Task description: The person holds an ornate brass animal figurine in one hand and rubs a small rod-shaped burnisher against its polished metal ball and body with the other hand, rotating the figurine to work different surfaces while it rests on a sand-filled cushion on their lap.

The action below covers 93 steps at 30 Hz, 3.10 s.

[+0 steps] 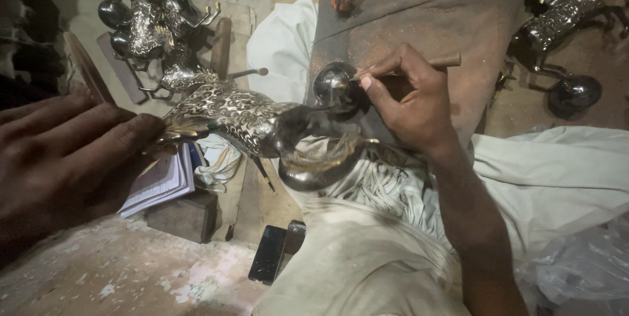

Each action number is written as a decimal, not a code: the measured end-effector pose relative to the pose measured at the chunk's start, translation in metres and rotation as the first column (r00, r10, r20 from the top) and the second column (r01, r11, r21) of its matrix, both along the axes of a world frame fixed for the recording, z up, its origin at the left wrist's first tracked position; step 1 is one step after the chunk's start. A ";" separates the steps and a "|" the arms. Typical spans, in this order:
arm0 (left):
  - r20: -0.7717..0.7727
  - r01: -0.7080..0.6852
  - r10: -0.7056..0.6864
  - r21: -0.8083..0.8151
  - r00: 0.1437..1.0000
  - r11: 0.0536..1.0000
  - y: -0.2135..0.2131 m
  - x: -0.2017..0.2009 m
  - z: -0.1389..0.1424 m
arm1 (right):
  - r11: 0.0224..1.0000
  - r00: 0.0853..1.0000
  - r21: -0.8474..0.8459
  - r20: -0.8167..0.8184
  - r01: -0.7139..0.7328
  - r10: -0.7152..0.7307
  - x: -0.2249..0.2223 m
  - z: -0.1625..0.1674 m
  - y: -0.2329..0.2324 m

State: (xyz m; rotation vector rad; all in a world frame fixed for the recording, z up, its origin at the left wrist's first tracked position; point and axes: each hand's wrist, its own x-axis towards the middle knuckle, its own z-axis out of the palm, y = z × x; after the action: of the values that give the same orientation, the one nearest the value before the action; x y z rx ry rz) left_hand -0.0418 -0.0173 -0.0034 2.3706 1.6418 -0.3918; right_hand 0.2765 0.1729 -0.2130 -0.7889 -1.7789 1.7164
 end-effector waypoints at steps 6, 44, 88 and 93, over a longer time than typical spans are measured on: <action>-0.018 -0.225 0.224 -0.078 0.974 0.971 -0.005 0.007 0.002 | 1.000 0.999 -0.022 -0.046 -0.003 0.002 0.000 0.000 -0.003; -0.158 -0.882 0.889 -0.285 0.429 0.375 0.007 0.044 0.014 | 0.990 0.990 -0.020 -0.032 0.136 -0.137 0.006 -0.006 -0.035; -0.198 0.226 -0.183 0.222 0.963 0.948 -0.033 0.026 0.002 | 0.997 0.998 -0.040 -0.009 -0.069 0.068 -0.005 -0.012 0.028; -0.173 0.231 -0.188 0.270 0.967 0.935 -0.033 0.030 0.003 | 0.997 0.997 -0.039 -0.015 -0.070 0.070 -0.005 -0.011 0.027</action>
State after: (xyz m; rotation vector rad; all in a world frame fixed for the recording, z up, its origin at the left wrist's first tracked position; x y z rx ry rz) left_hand -0.0122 -0.0498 0.0000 2.8113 1.6040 -0.3932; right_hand 0.2714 0.1999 -0.2245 -0.7374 -1.7882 1.8028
